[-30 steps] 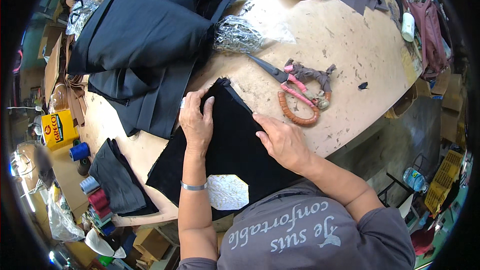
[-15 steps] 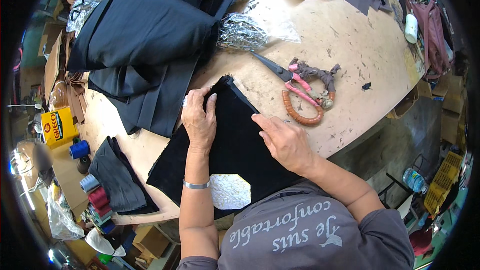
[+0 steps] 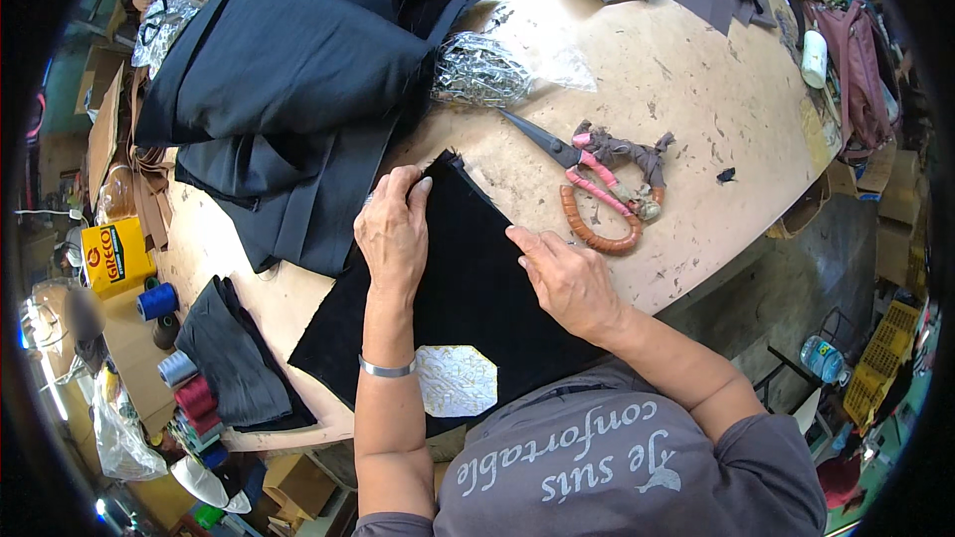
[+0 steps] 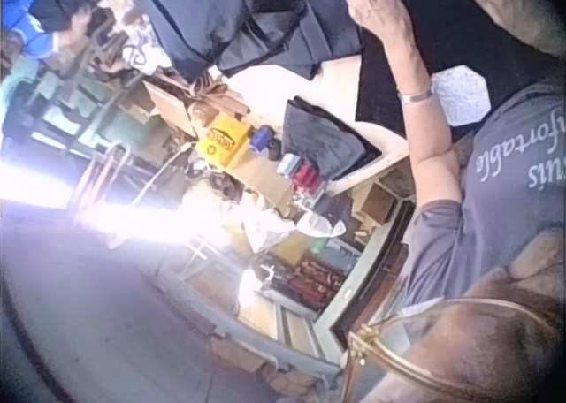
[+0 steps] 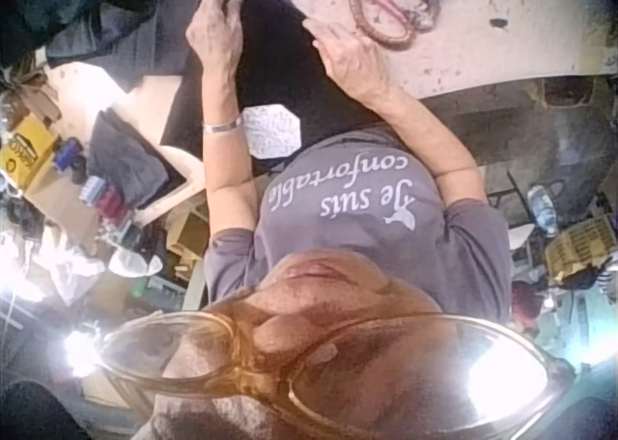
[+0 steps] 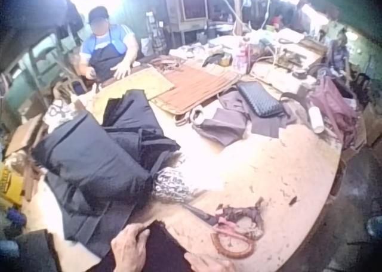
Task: The recorder attaches and tests a zipper on a piece of black leather material at a workshop station.
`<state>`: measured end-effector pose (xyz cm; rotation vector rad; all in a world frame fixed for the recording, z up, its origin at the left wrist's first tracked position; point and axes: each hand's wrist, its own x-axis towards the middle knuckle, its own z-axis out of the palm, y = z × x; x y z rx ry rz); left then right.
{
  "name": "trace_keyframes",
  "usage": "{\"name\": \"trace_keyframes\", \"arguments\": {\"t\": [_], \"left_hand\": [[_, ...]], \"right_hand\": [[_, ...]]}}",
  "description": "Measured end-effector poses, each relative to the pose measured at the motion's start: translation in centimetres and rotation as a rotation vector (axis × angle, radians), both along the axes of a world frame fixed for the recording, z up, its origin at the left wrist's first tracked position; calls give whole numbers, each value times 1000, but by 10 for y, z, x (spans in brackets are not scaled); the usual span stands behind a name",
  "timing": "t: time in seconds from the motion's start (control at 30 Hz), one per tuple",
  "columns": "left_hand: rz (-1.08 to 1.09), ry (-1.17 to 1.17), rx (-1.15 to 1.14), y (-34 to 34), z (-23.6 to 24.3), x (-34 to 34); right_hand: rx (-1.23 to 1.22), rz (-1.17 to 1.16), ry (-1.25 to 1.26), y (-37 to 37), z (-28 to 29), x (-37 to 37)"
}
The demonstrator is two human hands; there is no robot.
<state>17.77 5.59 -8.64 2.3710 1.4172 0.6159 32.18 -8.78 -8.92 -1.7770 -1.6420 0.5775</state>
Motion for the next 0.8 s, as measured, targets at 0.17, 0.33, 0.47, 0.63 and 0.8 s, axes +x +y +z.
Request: {"name": "trace_keyframes", "arguments": {"t": [0.17, 0.33, 0.47, 0.63, 0.8], "left_hand": [[-19, 36, 13, 2, 0, 2], [-18, 39, 28, 2, -1, 3], [-7, -7, -11, 1, 0, 2], [13, -78, -27, 2, 0, 2], [28, -140, -53, 0, -2, 2]], "right_hand": [[-30, 19, -16, 0, 0, 0], [5, 11, -19, 2, -2, 0], [64, 26, -55, 3, 1, 1], [25, 51, -75, 4, 4, 2], [1, 67, -115, 3, 3, 2]]}}
